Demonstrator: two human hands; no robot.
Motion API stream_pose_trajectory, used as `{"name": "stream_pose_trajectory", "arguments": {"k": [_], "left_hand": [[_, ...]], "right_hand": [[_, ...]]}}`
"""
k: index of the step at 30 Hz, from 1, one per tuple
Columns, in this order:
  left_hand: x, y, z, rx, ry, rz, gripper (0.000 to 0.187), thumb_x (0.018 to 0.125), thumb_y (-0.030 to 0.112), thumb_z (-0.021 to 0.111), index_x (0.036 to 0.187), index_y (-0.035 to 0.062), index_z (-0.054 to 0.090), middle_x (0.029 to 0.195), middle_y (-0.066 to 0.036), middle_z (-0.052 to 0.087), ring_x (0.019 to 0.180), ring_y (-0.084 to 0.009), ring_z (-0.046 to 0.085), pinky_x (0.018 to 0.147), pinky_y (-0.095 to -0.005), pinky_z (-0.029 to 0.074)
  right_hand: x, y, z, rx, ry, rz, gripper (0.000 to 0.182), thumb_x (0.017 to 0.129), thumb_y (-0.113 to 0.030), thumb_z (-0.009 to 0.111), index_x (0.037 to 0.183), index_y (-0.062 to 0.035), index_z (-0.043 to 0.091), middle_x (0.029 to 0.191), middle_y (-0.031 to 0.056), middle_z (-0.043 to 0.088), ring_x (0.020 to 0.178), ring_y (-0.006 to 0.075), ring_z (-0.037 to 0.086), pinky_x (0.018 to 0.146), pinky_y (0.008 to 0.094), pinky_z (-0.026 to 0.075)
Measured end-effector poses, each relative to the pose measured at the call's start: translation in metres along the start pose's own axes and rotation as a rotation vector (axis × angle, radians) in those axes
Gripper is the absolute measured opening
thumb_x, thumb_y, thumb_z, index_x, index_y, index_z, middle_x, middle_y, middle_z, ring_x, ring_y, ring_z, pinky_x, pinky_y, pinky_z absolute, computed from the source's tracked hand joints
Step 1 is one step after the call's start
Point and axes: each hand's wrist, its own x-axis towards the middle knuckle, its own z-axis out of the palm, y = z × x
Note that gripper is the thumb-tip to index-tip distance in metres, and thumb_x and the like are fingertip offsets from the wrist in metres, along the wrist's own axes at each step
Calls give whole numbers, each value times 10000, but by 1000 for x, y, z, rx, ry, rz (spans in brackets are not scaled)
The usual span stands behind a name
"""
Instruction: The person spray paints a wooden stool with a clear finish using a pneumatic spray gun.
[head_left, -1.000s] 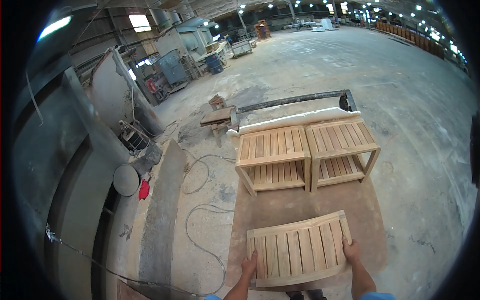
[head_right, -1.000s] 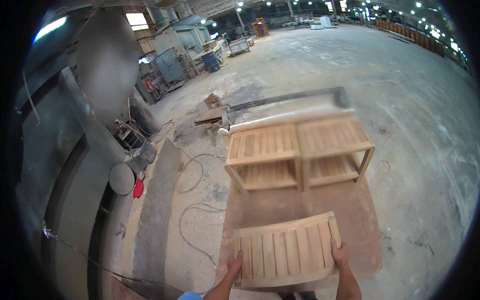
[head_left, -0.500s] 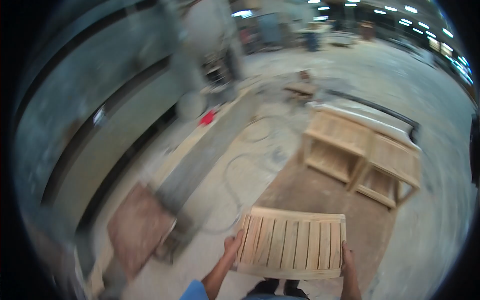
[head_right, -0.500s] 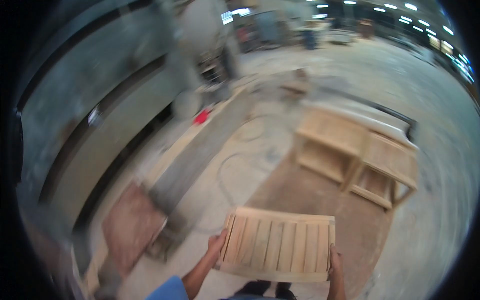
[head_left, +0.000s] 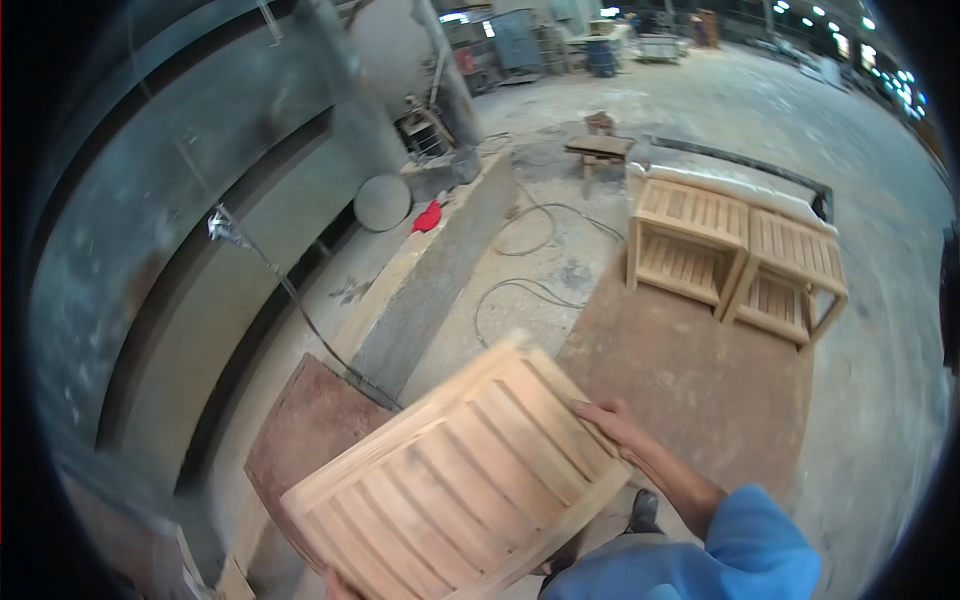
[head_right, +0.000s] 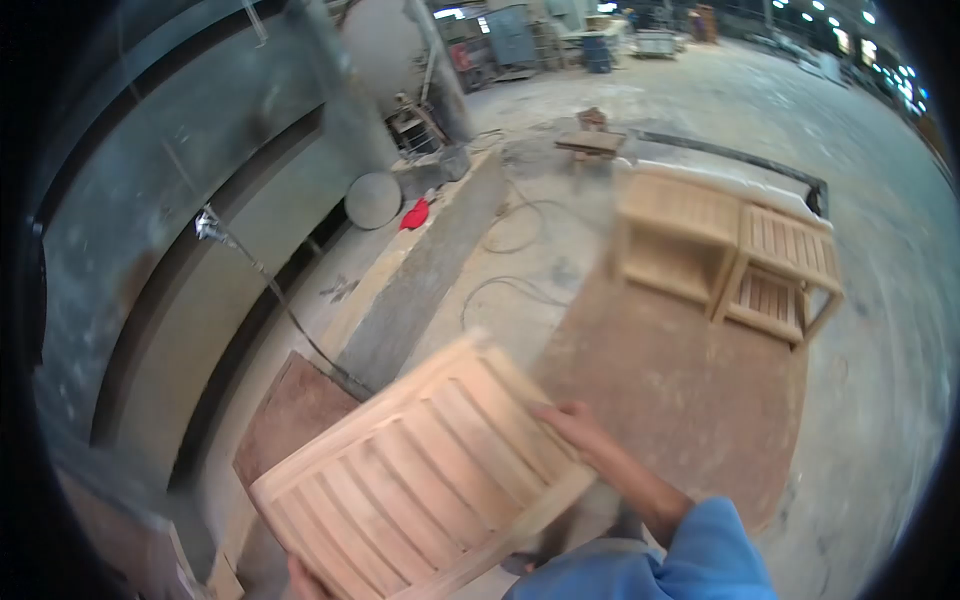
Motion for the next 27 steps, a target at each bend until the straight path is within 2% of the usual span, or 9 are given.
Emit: {"name": "stream_pose_trajectory", "arguments": {"k": [1, 3, 6, 8, 15, 17, 18, 23, 27], "left_hand": [[29, 28, -11, 84, 96, -332, 493, 979, 301, 511, 1321, -54, 497, 1268, -244, 590, 1190, -323, 568, 989, -422, 465], [63, 31, -43, 239, 129, -498, 510, 975, 323, 504, 1331, -42, 488, 1279, -242, 581, 1201, -328, 554, 998, -421, 455], [112, 13, -81, 396, 101, -548, 536, 969, 355, 492, 1347, -26, 475, 1296, -239, 568, 1219, -335, 533, 1011, -420, 440], [142, 1, -101, 458, 78, -568, 554, 965, 377, 484, 1357, -14, 466, 1308, -237, 558, 1230, -340, 518, 1020, -419, 430], [227, -34, -124, 622, -19, -633, 615, 951, 454, 457, 1393, 25, 436, 1347, -230, 527, 1271, -357, 469, 1050, -417, 394], [250, -44, -120, 660, -41, -652, 633, 947, 476, 449, 1403, 37, 427, 1359, -228, 518, 1282, -362, 455, 1059, -416, 384], [262, -50, -118, 680, -54, -664, 642, 945, 487, 445, 1408, 42, 423, 1364, -227, 513, 1288, -364, 448, 1064, -416, 379], [331, -79, -100, 778, -84, -716, 686, 935, 541, 425, 1433, 70, 401, 1393, -222, 491, 1317, -377, 412, 1086, -414, 353], [380, -101, -98, 831, -107, -779, 721, 927, 585, 410, 1454, 93, 384, 1415, -219, 473, 1340, -386, 384, 1103, -413, 333]], "right_hand": [[-16, -26, 29, 13, -138, -14, 682, 766, -478, 783, 1078, 114, 649, 1043, 195, 675, 936, 224, 645, 810, 366, 521], [6, -16, 83, -16, -157, -202, 655, 770, -504, 780, 1014, 95, 676, 942, 161, 691, 841, 204, 653, 747, 336, 522], [-13, -51, 163, -11, -294, -318, 604, 793, -494, 772, 972, 77, 689, 864, 127, 695, 771, 178, 649, 693, 308, 513], [-9, -63, 213, 57, -404, -414, 503, 828, -411, 766, 999, 56, 692, 853, 106, 691, 768, 148, 641, 645, 288, 503], [28, -76, 335, 90, -540, -474, 526, 839, -436, 749, 1009, 58, 688, 856, 141, 697, 766, 181, 662, 661, 304, 521], [44, -75, 361, 74, -548, -426, 571, 813, -503, 751, 940, 51, 694, 846, 131, 697, 770, 172, 653, 684, 306, 513], [57, -73, 373, 7, -547, -427, 619, 794, -539, 747, 956, 56, 692, 849, 152, 699, 784, 201, 664, 709, 330, 521], [140, -32, 453, -136, -610, -426, 645, 804, -531, 746, 1042, 63, 667, 900, 154, 688, 839, 226, 662, 730, 335, 525], [156, -76, 505, -399, -680, -524, 702, 783, -593, 733, 1058, 48, 652, 945, 168, 673, 896, 246, 645, 781, 346, 513]]}}
